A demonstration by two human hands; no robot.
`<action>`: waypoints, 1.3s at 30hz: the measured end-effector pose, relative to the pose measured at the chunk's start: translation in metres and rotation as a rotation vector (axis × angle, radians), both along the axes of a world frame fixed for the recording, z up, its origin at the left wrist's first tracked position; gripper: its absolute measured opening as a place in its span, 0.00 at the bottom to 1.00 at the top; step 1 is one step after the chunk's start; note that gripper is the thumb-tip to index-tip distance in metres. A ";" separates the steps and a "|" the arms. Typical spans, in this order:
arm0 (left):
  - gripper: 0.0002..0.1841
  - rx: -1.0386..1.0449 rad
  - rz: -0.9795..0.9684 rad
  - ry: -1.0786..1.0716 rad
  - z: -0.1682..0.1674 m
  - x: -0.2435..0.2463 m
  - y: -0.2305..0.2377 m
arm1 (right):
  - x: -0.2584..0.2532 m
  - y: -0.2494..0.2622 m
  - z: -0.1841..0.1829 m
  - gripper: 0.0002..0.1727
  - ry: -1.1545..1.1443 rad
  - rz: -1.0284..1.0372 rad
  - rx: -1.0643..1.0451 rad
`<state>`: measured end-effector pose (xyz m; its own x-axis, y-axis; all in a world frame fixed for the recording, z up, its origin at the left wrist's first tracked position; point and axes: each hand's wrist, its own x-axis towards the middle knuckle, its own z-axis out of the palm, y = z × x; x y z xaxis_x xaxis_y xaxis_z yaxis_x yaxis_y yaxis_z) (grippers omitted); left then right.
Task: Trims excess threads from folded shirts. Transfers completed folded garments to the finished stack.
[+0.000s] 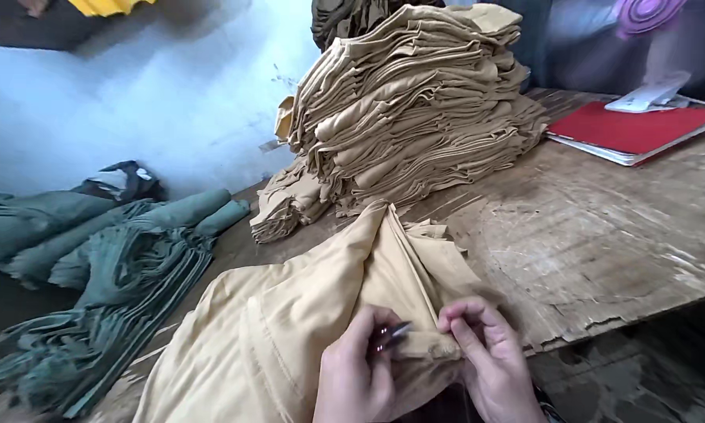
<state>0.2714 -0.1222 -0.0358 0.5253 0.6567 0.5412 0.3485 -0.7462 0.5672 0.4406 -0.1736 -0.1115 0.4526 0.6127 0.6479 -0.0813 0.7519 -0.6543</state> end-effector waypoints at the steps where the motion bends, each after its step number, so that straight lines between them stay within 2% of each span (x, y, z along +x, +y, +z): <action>1: 0.08 -0.018 0.012 -0.020 -0.002 0.002 0.005 | 0.001 0.001 0.002 0.18 -0.096 -0.004 -0.005; 2: 0.10 -0.037 0.013 -0.035 -0.002 0.004 0.008 | 0.001 -0.003 0.005 0.27 -0.236 -0.101 -0.036; 3: 0.12 -0.061 0.006 -0.041 -0.002 0.004 0.009 | -0.001 -0.009 0.006 0.28 -0.400 -0.272 -0.089; 5: 0.18 -0.118 -0.033 -0.046 -0.001 0.001 0.006 | -0.003 -0.024 -0.002 0.10 -0.567 -0.608 -0.064; 6: 0.22 -0.147 -0.075 -0.052 -0.001 -0.001 0.003 | 0.001 -0.032 -0.006 0.07 -0.564 -0.675 -0.030; 9: 0.31 -0.144 -0.187 -0.065 -0.001 -0.010 -0.005 | 0.010 -0.051 -0.016 0.01 -0.445 -0.613 -0.017; 10: 0.31 -0.057 -0.181 -0.051 -0.002 -0.013 -0.008 | 0.010 -0.055 -0.020 0.01 -0.422 -0.591 -0.015; 13: 0.15 0.368 -0.059 0.000 -0.010 -0.015 -0.019 | 0.008 -0.062 -0.026 0.01 -0.457 -0.595 0.024; 16: 0.10 0.779 0.037 0.062 -0.018 -0.007 -0.030 | 0.006 -0.064 -0.024 0.02 -0.515 -0.585 0.056; 18: 0.10 0.932 0.019 0.111 -0.021 0.000 -0.028 | 0.004 -0.061 -0.023 0.03 -0.523 -0.579 0.075; 20: 0.09 0.988 0.009 0.139 -0.020 0.004 -0.023 | 0.002 -0.060 -0.023 0.02 -0.499 -0.565 0.073; 22: 0.08 0.954 0.020 0.120 -0.019 0.003 -0.020 | 0.004 -0.061 -0.024 0.02 -0.477 -0.527 0.071; 24: 0.11 0.788 0.022 0.120 -0.016 0.002 -0.018 | 0.013 -0.064 -0.028 0.01 -0.544 -0.436 0.053; 26: 0.19 0.569 -0.013 0.225 -0.003 -0.002 -0.011 | 0.028 -0.066 -0.031 0.05 -0.745 -0.300 -0.019; 27: 0.17 0.486 -0.018 0.257 0.005 -0.010 -0.004 | 0.035 -0.067 -0.031 0.10 -0.874 -0.271 -0.066; 28: 0.11 0.428 0.023 0.192 0.012 -0.021 0.002 | 0.040 -0.069 -0.032 0.18 -0.987 -0.279 -0.117; 29: 0.09 0.436 0.142 0.048 0.019 -0.035 0.006 | 0.045 -0.072 -0.032 0.23 -1.051 -0.320 -0.165; 31: 0.11 0.569 0.415 -0.282 0.039 -0.053 0.012 | 0.045 -0.075 -0.031 0.21 -0.968 -0.445 -0.214; 32: 0.12 0.598 0.480 -0.331 0.048 -0.053 0.008 | 0.041 -0.074 -0.028 0.20 -0.884 -0.489 -0.219; 34: 0.13 0.533 0.380 -0.175 0.047 -0.039 -0.016 | 0.030 -0.064 -0.019 0.26 -0.833 -0.570 -0.215; 36: 0.16 0.425 0.292 0.026 0.027 -0.010 -0.028 | 0.017 -0.046 -0.013 0.31 -0.938 -0.666 -0.207; 37: 0.18 0.442 0.324 0.056 0.011 0.001 -0.018 | 0.012 -0.038 -0.014 0.26 -0.952 -0.673 -0.178; 39: 0.18 0.531 0.448 0.045 -0.015 -0.003 0.019 | 0.010 -0.034 -0.017 0.07 -0.817 -0.533 -0.057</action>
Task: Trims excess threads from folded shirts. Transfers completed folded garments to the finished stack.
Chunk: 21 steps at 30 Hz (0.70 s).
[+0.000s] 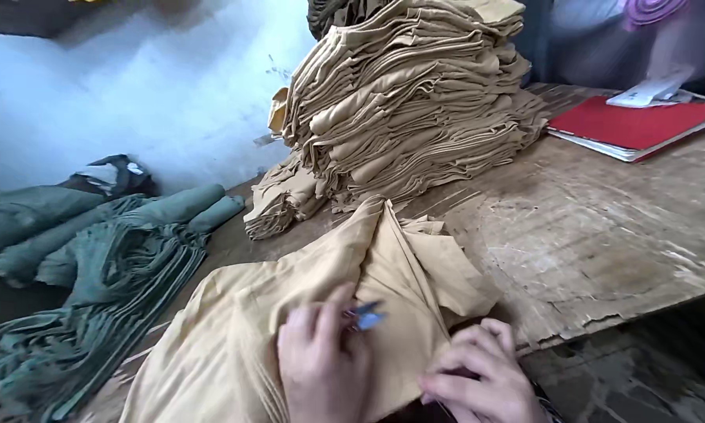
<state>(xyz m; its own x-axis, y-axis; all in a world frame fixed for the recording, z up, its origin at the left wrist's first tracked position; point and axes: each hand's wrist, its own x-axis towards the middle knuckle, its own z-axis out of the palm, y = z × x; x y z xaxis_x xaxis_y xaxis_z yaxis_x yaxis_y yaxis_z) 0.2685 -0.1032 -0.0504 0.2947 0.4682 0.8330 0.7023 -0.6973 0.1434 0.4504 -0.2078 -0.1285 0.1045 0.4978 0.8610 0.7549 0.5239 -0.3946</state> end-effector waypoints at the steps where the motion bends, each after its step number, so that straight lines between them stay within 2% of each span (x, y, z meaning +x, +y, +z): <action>1: 0.17 0.029 0.030 -0.019 -0.005 -0.009 0.017 | 0.004 -0.007 0.002 0.03 0.071 0.135 -0.002; 3: 0.18 0.066 0.020 -0.056 -0.001 -0.026 0.032 | 0.021 -0.027 0.007 0.03 0.119 0.383 -0.139; 4: 0.20 0.075 -0.002 -0.069 0.003 -0.032 0.034 | 0.033 -0.036 0.008 0.04 0.069 0.440 -0.263; 6: 0.24 0.022 -0.065 -0.051 0.005 -0.035 0.031 | 0.049 -0.046 0.010 0.09 -0.126 0.419 -0.492; 7: 0.27 -0.015 -0.097 -0.029 0.006 -0.032 0.027 | 0.051 -0.048 0.011 0.14 -0.182 0.363 -0.531; 8: 0.28 -0.048 -0.131 -0.008 0.006 -0.028 0.021 | 0.049 -0.048 0.011 0.17 -0.167 0.298 -0.493; 10: 0.25 -0.116 -0.207 0.023 0.005 -0.020 0.005 | 0.034 -0.042 0.011 0.15 -0.032 0.134 -0.291; 13: 0.20 -0.222 -0.285 0.037 -0.001 -0.008 -0.021 | 0.013 -0.022 0.008 0.20 -0.043 -0.120 -0.107; 15: 0.19 -0.258 -0.314 0.051 -0.004 -0.007 -0.029 | 0.014 -0.012 0.001 0.09 0.034 -0.110 -0.011; 16: 0.20 -0.266 -0.329 0.061 -0.005 -0.008 -0.029 | 0.021 -0.014 0.001 0.06 0.076 -0.025 -0.025; 18: 0.24 -0.289 -0.370 0.104 -0.004 -0.014 -0.031 | 0.045 -0.033 0.010 0.05 0.055 0.229 -0.220; 21: 0.30 -0.287 -0.410 0.230 -0.002 -0.017 -0.040 | 0.076 -0.062 0.025 0.10 -0.276 0.425 -0.756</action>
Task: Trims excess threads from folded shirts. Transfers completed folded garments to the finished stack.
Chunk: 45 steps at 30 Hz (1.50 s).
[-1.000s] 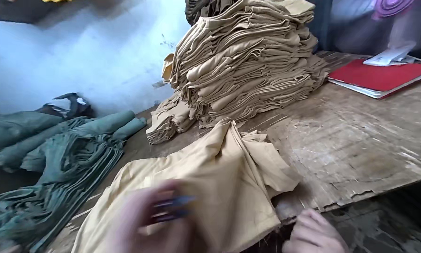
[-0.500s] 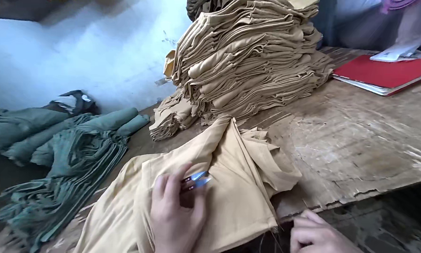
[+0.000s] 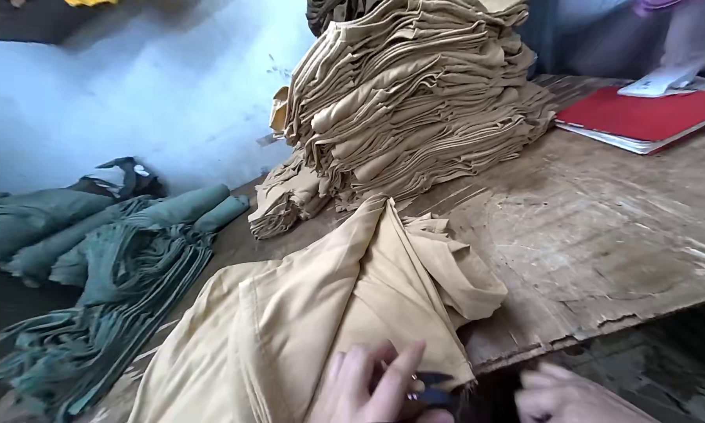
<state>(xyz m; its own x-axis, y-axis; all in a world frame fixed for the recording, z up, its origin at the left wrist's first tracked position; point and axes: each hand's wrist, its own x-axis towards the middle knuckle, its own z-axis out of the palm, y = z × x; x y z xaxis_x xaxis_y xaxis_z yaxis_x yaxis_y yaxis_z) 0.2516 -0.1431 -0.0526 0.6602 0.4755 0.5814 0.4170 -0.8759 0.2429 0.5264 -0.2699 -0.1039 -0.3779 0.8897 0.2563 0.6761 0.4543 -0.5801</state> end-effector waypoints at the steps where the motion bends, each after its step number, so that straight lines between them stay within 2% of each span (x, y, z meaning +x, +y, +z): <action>1: 0.27 0.019 -0.008 0.030 -0.001 0.002 -0.003 | 0.000 -0.003 0.002 0.10 -0.082 0.003 -0.099; 2: 0.21 0.030 -0.021 0.035 -0.002 0.004 -0.005 | -0.005 -0.005 0.003 0.12 -0.097 -0.050 -0.108; 4: 0.07 0.011 -0.044 -0.015 -0.006 0.009 -0.004 | -0.029 0.000 0.003 0.17 0.076 -0.287 0.071; 7: 0.03 -0.091 -0.109 -0.092 -0.002 0.012 0.001 | -0.076 0.024 -0.002 0.24 0.497 -0.548 0.433; 8: 0.04 -0.117 -0.133 -0.101 0.001 0.013 0.002 | -0.087 0.035 -0.006 0.21 0.620 -0.552 0.508; 10: 0.05 -0.162 -0.137 -0.134 0.007 0.016 0.004 | -0.100 0.059 -0.013 0.08 0.918 -0.472 0.591; 13: 0.09 -0.242 -0.014 -0.187 0.010 0.024 0.010 | -0.101 0.084 -0.013 0.09 1.269 -0.346 0.500; 14: 0.13 -0.267 0.030 -0.200 0.008 0.026 0.013 | -0.099 0.086 -0.014 0.13 1.251 -0.277 0.481; 16: 0.20 -0.318 0.065 -0.234 0.009 0.029 0.014 | -0.093 0.076 -0.010 0.27 0.976 -0.312 0.509; 17: 0.23 -0.350 0.049 -0.248 0.010 0.029 0.013 | -0.091 0.066 -0.011 0.23 0.798 -0.421 0.573; 18: 0.26 -0.379 0.014 -0.255 0.011 0.026 0.011 | -0.089 0.055 -0.015 0.14 0.653 -0.527 0.663; 20: 0.34 -0.357 -0.093 -0.238 0.009 0.021 0.009 | -0.079 0.038 -0.028 0.05 0.543 -0.603 0.819; 21: 0.34 -0.282 -0.122 -0.219 0.008 0.018 0.007 | -0.075 0.032 -0.032 0.04 0.547 -0.599 0.845; 23: 0.19 -0.012 -0.097 -0.192 -0.002 0.016 0.000 | -0.075 0.022 -0.039 0.03 0.559 -0.577 0.850; 25: 0.10 0.269 -0.072 -0.184 -0.010 0.020 -0.006 | -0.079 0.018 -0.042 0.06 0.535 -0.564 0.875; 27: 0.10 0.467 -0.091 -0.144 -0.014 0.024 -0.008 | -0.084 0.018 -0.043 0.07 0.502 -0.548 0.900; 30: 0.08 0.601 -0.075 -0.086 -0.016 0.028 -0.005 | -0.088 0.023 -0.044 0.06 0.478 -0.557 0.910; 32: 0.08 0.586 -0.039 -0.101 -0.016 0.026 -0.002 | -0.086 0.025 -0.042 0.09 0.454 -0.640 0.828; 35: 0.19 0.349 0.047 -0.083 -0.009 0.019 -0.002 | -0.080 0.033 -0.030 0.28 0.484 -0.683 0.573; 36: 0.23 0.266 0.055 -0.028 -0.005 0.016 -0.002 | -0.078 0.037 -0.028 0.26 0.522 -0.648 0.533; 37: 0.19 0.200 0.042 0.021 -0.001 0.011 -0.001 | -0.078 0.040 -0.029 0.17 0.568 -0.610 0.524; 38: 0.11 0.160 0.019 0.039 0.002 0.006 0.002 | -0.077 0.039 -0.031 0.09 0.597 -0.584 0.545; 39: 0.07 0.143 -0.006 0.039 0.005 0.000 0.005 | -0.076 0.038 -0.032 0.06 0.609 -0.576 0.573; 41: 0.05 0.114 -0.046 0.082 0.014 -0.013 0.005 | -0.074 0.034 -0.037 0.04 0.667 -0.589 0.619; 45: 0.09 -0.015 -0.047 0.310 0.027 -0.021 0.004 | -0.073 0.031 -0.039 0.03 0.750 -0.682 0.619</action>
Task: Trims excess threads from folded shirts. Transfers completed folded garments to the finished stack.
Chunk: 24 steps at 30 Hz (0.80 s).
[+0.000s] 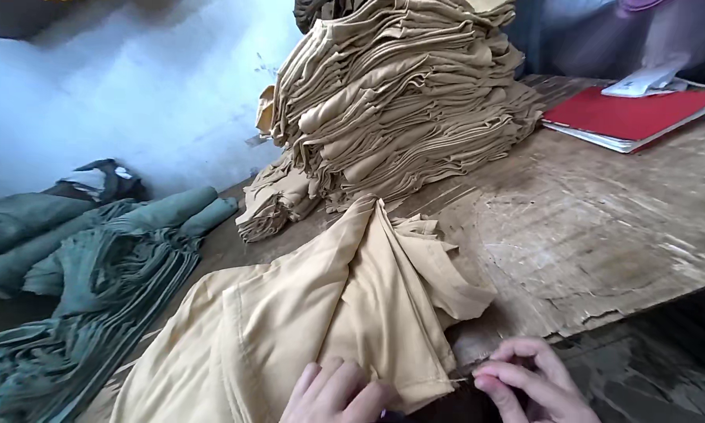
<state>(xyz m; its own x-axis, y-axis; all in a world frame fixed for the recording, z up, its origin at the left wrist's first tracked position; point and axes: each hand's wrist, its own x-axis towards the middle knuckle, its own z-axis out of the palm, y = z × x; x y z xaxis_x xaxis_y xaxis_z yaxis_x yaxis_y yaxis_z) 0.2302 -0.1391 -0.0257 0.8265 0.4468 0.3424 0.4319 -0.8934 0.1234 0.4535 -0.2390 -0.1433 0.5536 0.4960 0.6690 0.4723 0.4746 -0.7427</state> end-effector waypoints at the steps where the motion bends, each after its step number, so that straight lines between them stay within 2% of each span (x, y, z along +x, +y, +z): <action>1: 0.14 -0.035 -0.001 -0.005 0.002 0.002 -0.001 | -0.001 0.001 0.001 0.03 0.004 -0.002 -0.007; 2: 0.17 -0.036 0.002 -0.041 0.004 0.008 -0.004 | -0.003 0.003 0.002 0.03 0.009 0.004 -0.005; 5: 0.14 0.141 0.057 -0.111 0.005 0.030 -0.020 | -0.003 0.004 0.004 0.04 -0.022 0.040 -0.017; 7: 0.13 0.248 0.101 -0.048 0.006 0.042 -0.028 | -0.001 0.002 0.004 0.09 -0.074 0.060 -0.055; 9: 0.12 0.304 0.125 0.028 0.004 0.049 -0.032 | -0.003 0.002 0.003 0.07 -0.082 0.035 -0.069; 15: 0.09 0.353 0.134 0.036 -0.001 0.058 -0.034 | 0.002 0.002 0.001 0.05 -0.072 -0.009 -0.016; 19: 0.13 0.222 0.126 0.075 -0.002 0.055 -0.030 | 0.005 0.003 0.000 0.09 -0.184 -0.106 -0.140; 21: 0.06 0.087 0.136 -0.044 0.001 0.045 -0.020 | 0.001 0.004 0.002 0.12 -0.223 -0.137 -0.223; 22: 0.07 0.055 0.173 -0.198 0.008 0.034 -0.015 | -0.001 0.005 0.004 0.15 -0.231 -0.147 -0.255; 24: 0.11 0.226 0.302 -0.556 0.023 0.010 0.000 | -0.003 0.004 0.007 0.20 -0.235 -0.164 -0.303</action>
<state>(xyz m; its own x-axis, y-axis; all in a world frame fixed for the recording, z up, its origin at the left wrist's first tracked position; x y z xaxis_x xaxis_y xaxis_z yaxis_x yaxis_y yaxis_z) 0.2399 -0.1392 -0.0027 0.3501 0.4985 0.7930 0.5932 -0.7732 0.2241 0.4505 -0.2345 -0.1366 0.4918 0.6076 0.6236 0.6966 0.1552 -0.7005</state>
